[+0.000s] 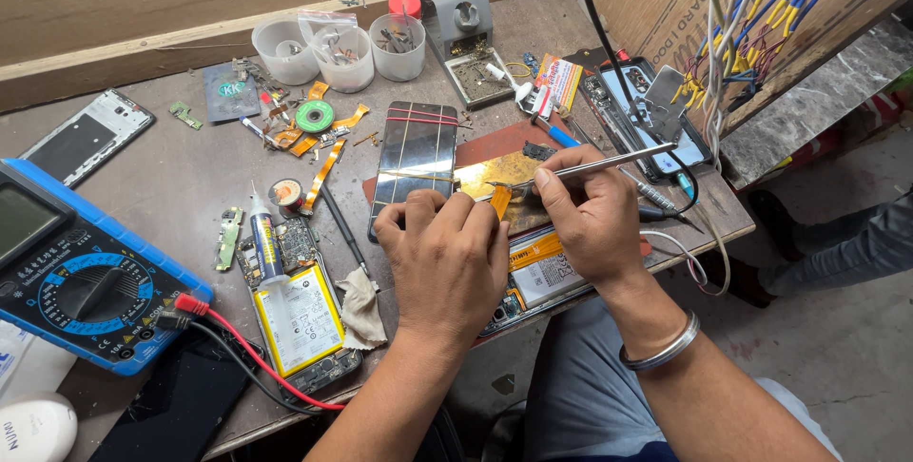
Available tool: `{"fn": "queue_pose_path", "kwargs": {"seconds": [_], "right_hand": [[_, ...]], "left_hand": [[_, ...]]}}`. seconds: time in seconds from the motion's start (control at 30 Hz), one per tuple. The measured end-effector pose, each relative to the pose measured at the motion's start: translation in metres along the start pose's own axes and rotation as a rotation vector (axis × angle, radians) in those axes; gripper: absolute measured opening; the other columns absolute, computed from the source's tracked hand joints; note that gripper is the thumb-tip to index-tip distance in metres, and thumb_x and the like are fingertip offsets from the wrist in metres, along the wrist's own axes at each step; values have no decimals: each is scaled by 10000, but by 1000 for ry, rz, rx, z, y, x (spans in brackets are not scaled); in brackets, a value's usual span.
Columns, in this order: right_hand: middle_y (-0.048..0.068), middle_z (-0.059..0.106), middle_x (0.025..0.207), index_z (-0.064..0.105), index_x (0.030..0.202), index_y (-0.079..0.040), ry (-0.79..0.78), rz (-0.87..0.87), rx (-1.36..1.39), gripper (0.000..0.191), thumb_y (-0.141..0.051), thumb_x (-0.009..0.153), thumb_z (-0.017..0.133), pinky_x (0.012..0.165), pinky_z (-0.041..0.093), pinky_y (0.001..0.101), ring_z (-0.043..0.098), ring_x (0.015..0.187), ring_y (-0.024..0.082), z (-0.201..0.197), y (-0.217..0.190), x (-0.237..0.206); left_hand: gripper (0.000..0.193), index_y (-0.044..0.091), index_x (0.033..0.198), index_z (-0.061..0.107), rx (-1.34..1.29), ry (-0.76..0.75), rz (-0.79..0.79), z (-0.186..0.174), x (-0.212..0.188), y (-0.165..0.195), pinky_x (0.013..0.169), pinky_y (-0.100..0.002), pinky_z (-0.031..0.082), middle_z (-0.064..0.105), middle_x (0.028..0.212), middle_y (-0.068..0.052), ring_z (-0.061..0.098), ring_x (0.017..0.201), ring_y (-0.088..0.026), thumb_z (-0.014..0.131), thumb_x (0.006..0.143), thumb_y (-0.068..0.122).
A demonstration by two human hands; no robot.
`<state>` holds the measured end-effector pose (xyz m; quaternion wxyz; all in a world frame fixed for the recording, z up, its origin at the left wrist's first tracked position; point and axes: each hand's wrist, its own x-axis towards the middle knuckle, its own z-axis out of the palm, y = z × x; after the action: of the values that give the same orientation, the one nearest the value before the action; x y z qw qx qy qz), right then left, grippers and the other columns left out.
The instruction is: The person uses a metal probe to carefully scrape and clean a small orange component on a disassembled mobile phone. They hold the component steady with one hand while manipulating the probe with the other, working on a cluttered repair bench.
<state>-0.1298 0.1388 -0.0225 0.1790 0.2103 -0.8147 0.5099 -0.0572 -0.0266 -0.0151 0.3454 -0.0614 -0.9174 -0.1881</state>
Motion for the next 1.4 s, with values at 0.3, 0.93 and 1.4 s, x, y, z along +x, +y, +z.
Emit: {"fn": "queue_pose_path", "kwargs": {"seconds": [0.3, 0.93, 1.4], "right_hand": [[38, 750, 825, 670, 1012, -37, 2, 32, 27, 131, -169, 1007, 666, 699, 569, 260, 717, 768, 90, 1, 1, 1], [33, 725, 804, 665, 991, -36, -7, -1, -13, 123, -158, 1010, 669, 675, 557, 264, 693, 739, 92, 0, 0, 2], [23, 693, 755, 671, 992, -39, 12, 24, -20, 125, -163, 1010, 673, 625, 525, 258, 649, 691, 83, 0, 2, 3]], "left_hand": [[163, 137, 807, 665, 3, 7, 3, 0, 1, -1, 957, -479, 302, 616, 865, 12, 552, 1007, -234, 746, 863, 267], [164, 131, 802, 667, -13, 8, -2, 0, 2, 0, 954, -477, 305, 616, 862, 7, 552, 1003, -235, 751, 861, 259], [168, 133, 802, 664, -6, 5, 1, 1, 1, 0, 953, -474, 306, 614, 862, 9, 551, 1005, -234, 745, 869, 264]]}}
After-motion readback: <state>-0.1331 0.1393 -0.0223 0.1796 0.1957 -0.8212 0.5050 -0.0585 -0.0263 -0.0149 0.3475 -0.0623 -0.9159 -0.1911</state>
